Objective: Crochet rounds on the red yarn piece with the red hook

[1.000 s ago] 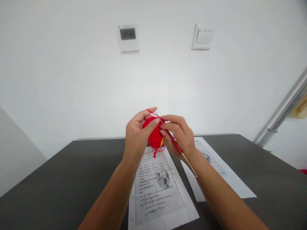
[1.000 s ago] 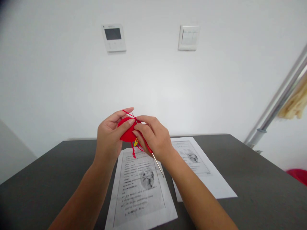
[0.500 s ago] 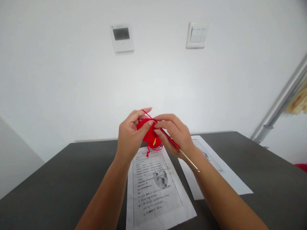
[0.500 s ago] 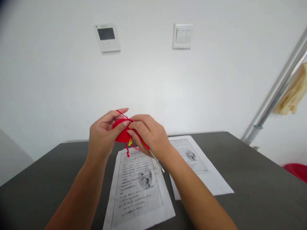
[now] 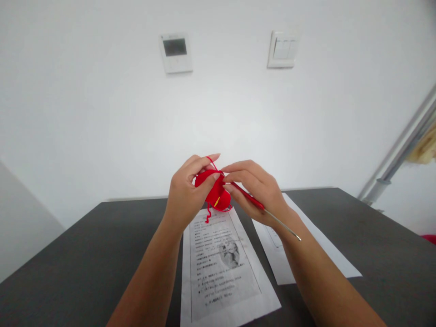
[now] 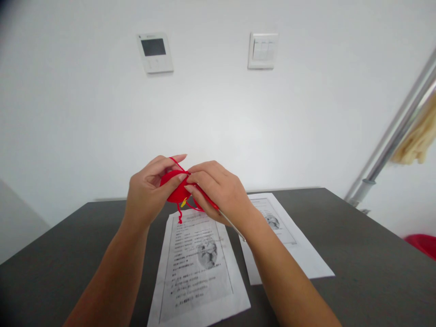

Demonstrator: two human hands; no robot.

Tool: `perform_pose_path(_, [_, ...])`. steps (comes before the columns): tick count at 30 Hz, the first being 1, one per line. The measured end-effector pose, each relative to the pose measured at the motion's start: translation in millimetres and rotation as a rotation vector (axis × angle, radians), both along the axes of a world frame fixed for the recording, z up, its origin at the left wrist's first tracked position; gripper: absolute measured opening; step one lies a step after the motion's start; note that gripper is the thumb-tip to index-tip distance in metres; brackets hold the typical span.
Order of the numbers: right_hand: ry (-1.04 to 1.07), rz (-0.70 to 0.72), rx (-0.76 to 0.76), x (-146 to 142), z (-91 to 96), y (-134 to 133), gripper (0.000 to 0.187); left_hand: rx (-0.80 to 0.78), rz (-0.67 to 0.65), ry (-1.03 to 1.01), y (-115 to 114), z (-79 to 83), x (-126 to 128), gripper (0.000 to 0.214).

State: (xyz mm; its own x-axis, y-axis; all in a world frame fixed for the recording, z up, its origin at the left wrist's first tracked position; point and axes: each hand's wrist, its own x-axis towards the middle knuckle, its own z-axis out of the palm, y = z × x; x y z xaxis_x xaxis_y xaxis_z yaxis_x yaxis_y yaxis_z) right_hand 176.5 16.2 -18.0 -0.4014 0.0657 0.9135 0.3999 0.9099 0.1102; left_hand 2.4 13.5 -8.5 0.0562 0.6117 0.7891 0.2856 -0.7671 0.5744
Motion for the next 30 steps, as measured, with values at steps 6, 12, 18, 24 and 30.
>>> perform_pose_path(6, [-0.020,0.003,-0.007,3.9,4.0,-5.0,0.013,0.018,0.010,0.061,-1.3,2.3,-2.3,0.027])
perform_pose_path(12, [-0.044,0.018,-0.026,7.7,7.8,-11.5,0.013,0.021,0.029,0.082,-1.8,2.6,-4.2,0.026])
perform_pose_path(18, [-0.050,0.022,-0.057,11.7,10.6,-16.4,0.013,0.013,0.009,0.066,-2.3,2.6,-2.3,0.022])
perform_pose_path(24, [0.027,0.075,-0.188,15.6,11.5,-19.2,0.011,-0.072,-0.043,0.030,-1.7,-1.4,-2.7,0.020])
perform_pose_path(30, [0.195,0.068,-0.478,17.4,12.3,-24.6,0.010,-0.325,-0.183,-0.127,-3.6,0.9,-1.2,0.033])
